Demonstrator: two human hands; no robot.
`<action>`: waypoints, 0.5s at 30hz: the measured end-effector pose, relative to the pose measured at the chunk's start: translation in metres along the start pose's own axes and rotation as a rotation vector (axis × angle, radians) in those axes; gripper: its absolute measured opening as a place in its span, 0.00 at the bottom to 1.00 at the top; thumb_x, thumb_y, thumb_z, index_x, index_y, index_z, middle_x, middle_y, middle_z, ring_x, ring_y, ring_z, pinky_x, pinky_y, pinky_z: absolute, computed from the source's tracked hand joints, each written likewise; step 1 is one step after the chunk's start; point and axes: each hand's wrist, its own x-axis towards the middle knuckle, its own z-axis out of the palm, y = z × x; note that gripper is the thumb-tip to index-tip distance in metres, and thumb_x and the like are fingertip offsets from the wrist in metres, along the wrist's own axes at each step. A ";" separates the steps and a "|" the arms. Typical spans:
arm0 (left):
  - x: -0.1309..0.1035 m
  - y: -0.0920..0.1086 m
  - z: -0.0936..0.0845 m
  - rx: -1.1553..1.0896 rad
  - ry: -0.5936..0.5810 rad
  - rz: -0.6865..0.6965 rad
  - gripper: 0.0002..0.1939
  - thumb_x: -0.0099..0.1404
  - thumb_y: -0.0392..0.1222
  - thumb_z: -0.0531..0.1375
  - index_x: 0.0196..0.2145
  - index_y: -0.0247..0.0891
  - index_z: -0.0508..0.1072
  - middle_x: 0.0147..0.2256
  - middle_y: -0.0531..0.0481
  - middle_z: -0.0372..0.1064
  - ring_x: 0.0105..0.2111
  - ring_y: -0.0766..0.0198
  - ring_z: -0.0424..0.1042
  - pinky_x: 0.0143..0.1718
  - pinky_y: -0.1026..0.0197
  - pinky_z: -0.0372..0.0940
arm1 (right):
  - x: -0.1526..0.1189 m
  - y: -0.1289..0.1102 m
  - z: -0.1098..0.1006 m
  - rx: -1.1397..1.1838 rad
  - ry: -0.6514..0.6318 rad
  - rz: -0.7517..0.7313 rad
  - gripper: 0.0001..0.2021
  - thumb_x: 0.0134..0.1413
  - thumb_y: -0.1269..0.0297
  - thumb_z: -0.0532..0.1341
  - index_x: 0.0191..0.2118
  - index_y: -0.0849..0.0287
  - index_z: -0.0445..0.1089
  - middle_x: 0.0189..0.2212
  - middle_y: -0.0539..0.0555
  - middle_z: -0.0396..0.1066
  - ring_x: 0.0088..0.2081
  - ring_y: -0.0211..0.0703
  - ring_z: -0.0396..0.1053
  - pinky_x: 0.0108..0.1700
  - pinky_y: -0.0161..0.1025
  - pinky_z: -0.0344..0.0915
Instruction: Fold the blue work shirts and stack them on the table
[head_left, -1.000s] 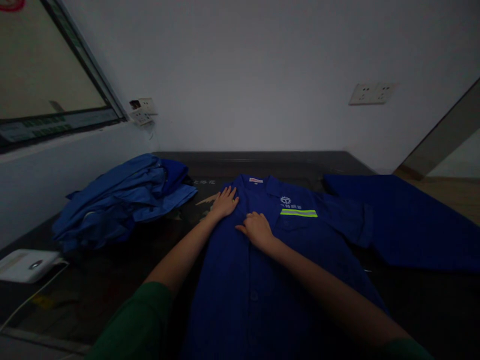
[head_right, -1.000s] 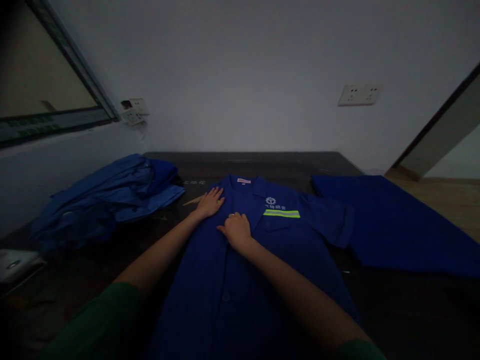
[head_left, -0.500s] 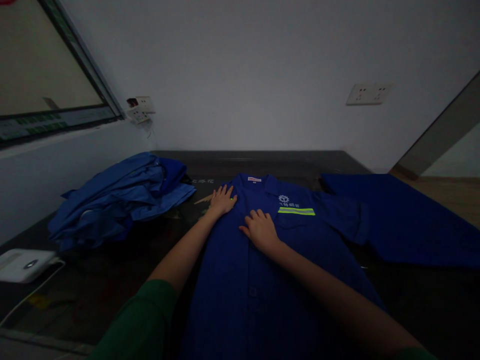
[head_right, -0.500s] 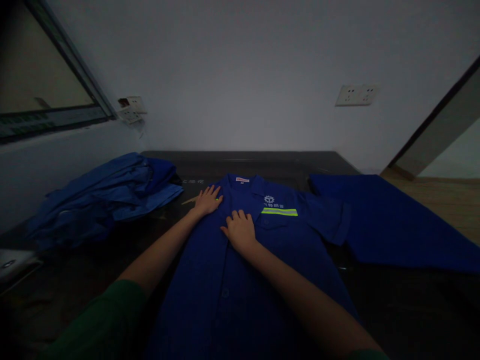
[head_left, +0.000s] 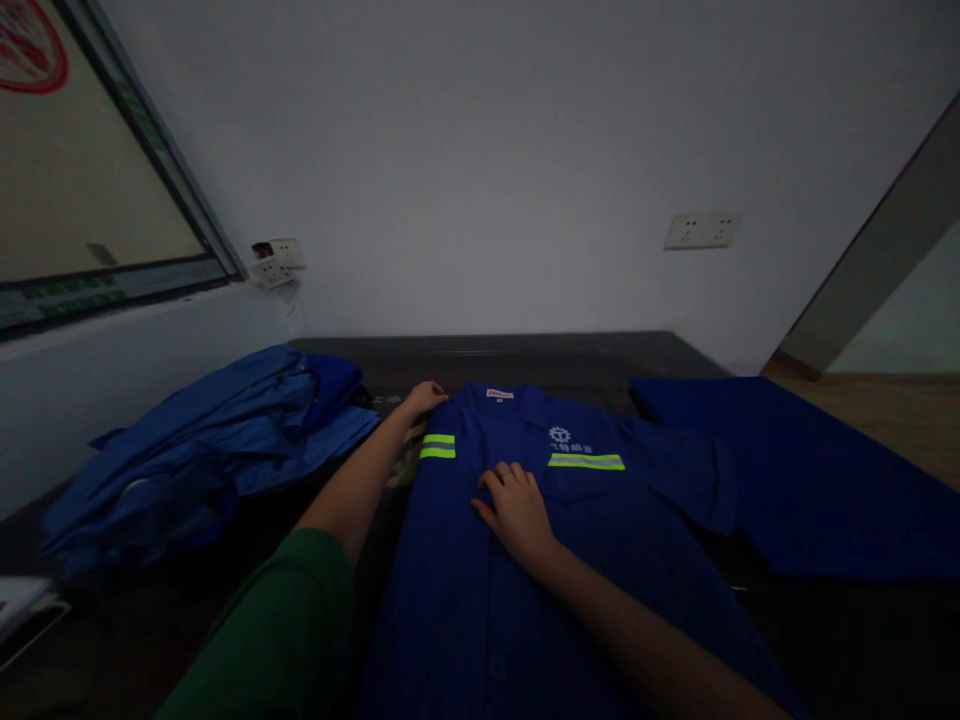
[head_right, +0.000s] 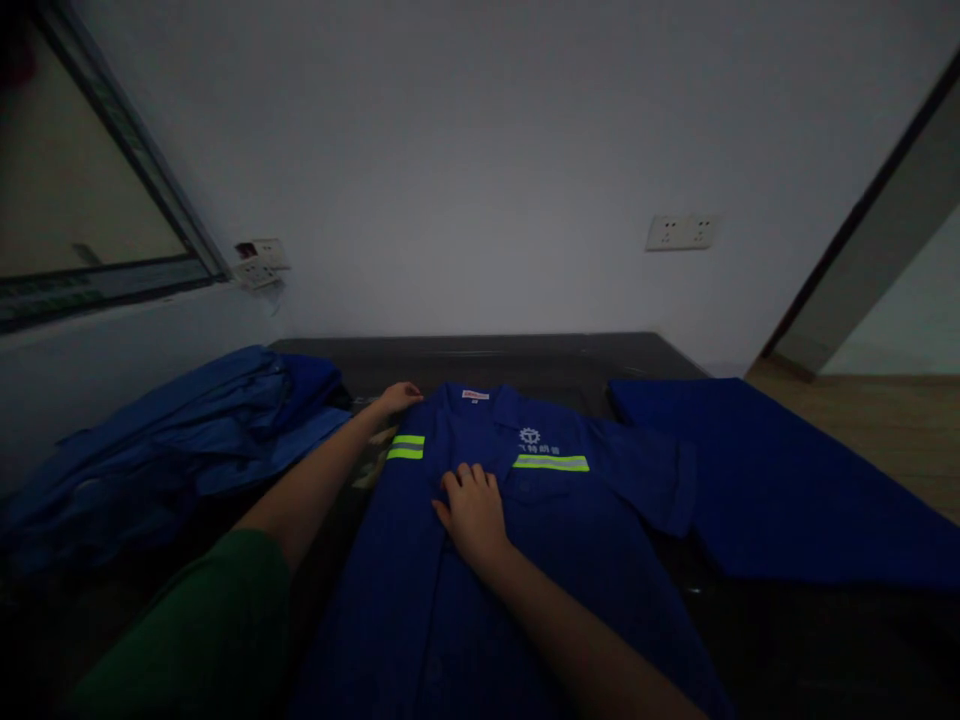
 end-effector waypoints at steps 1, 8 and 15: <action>0.007 0.000 -0.002 -0.015 -0.047 0.008 0.09 0.63 0.42 0.61 0.37 0.33 0.75 0.36 0.45 0.75 0.37 0.62 0.73 0.41 0.61 0.66 | 0.000 0.000 0.000 0.002 -0.003 0.002 0.08 0.57 0.61 0.61 0.42 0.56 0.70 0.42 0.56 0.69 0.46 0.50 0.64 0.46 0.45 0.60; 0.029 -0.012 -0.002 -0.035 -0.221 0.035 0.12 0.62 0.43 0.62 0.27 0.31 0.75 0.25 0.52 0.71 0.29 0.63 0.72 0.33 0.62 0.66 | 0.003 0.003 0.003 0.033 -0.022 -0.013 0.07 0.57 0.62 0.61 0.41 0.57 0.71 0.42 0.56 0.70 0.46 0.50 0.64 0.47 0.46 0.60; 0.037 -0.016 0.013 0.005 -0.198 0.024 0.15 0.68 0.46 0.57 0.49 0.35 0.69 0.47 0.45 0.68 0.43 0.58 0.71 0.44 0.52 0.69 | 0.004 0.002 0.001 0.042 -0.040 -0.007 0.08 0.57 0.62 0.61 0.41 0.57 0.71 0.44 0.57 0.70 0.46 0.51 0.64 0.47 0.46 0.60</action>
